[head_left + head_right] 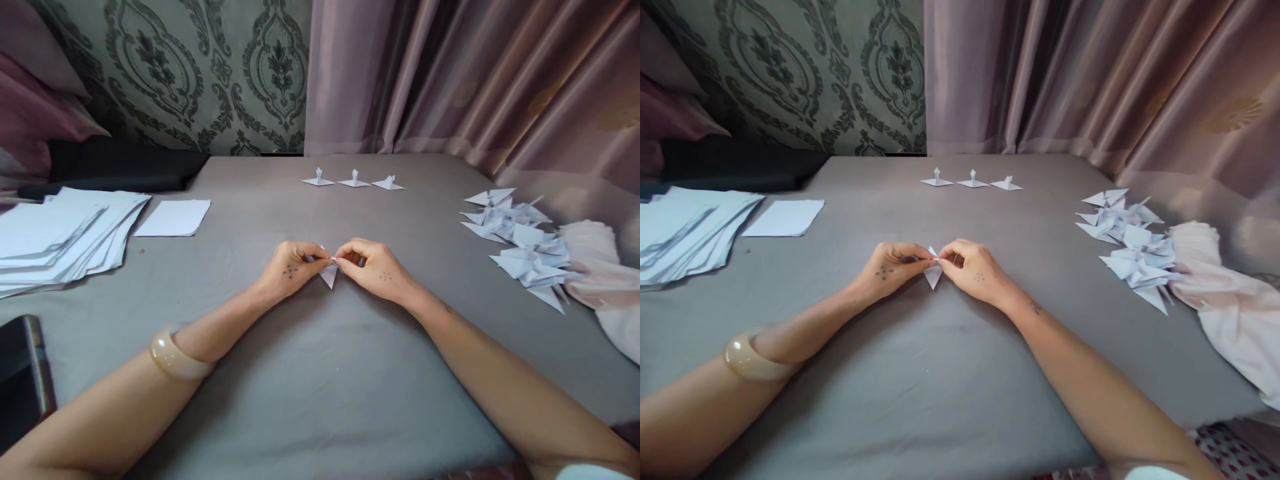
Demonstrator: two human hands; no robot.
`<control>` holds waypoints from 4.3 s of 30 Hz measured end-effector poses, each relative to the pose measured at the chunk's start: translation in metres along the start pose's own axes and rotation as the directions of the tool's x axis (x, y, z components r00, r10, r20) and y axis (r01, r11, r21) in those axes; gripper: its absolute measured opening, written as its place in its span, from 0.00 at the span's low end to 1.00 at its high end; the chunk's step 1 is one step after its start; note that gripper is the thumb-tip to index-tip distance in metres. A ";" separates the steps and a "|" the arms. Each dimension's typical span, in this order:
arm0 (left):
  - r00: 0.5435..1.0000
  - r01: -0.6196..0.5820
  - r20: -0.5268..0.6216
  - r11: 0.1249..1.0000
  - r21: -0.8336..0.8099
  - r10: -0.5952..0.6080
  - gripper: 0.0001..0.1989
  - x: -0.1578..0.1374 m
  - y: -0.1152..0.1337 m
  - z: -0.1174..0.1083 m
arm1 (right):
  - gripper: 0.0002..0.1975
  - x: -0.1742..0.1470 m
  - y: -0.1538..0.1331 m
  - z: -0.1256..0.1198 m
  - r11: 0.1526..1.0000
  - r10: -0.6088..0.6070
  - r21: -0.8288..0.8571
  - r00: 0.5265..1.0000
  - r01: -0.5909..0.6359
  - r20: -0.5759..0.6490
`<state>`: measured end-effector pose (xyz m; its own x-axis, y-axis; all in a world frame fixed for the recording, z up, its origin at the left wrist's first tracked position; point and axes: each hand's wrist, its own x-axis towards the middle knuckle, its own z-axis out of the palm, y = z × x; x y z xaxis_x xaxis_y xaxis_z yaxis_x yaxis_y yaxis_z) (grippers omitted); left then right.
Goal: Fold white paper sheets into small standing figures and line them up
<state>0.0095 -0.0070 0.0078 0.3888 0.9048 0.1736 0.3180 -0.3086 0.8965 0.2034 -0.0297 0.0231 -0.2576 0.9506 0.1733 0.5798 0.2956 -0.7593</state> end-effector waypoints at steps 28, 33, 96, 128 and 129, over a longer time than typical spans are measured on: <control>0.997 -0.073 0.043 0.896 0.439 0.060 0.05 0.001 0.001 -0.004 | 0.09 0.000 0.012 0.007 0.982 -0.182 -0.093 0.960 0.165 -0.214; 0.992 -0.040 -0.080 0.839 0.542 0.099 0.08 0.000 -0.002 -0.004 | 0.04 -0.005 0.007 0.010 0.987 -0.110 -0.142 0.953 0.072 -0.281; 0.998 0.028 -0.064 0.924 0.382 -0.004 0.06 0.002 0.003 0.002 | 0.05 0.001 -0.003 0.025 0.999 -0.022 -0.049 0.994 0.016 -0.112; 0.999 0.023 -0.043 0.932 0.361 -0.008 0.07 0.002 0.001 0.002 | 0.08 -0.006 0.000 0.025 0.995 -0.064 -0.082 0.991 0.054 -0.121; 0.999 0.020 -0.041 0.932 0.363 -0.006 0.07 0.002 0.001 0.002 | 0.07 -0.006 0.000 0.025 0.995 -0.061 -0.084 0.991 0.051 -0.119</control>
<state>0.0123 -0.0065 0.0080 0.3508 0.9179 0.1853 0.6179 -0.3756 0.6907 0.1850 -0.0379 0.0065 -0.1985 0.9353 0.2928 0.6290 0.3507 -0.6938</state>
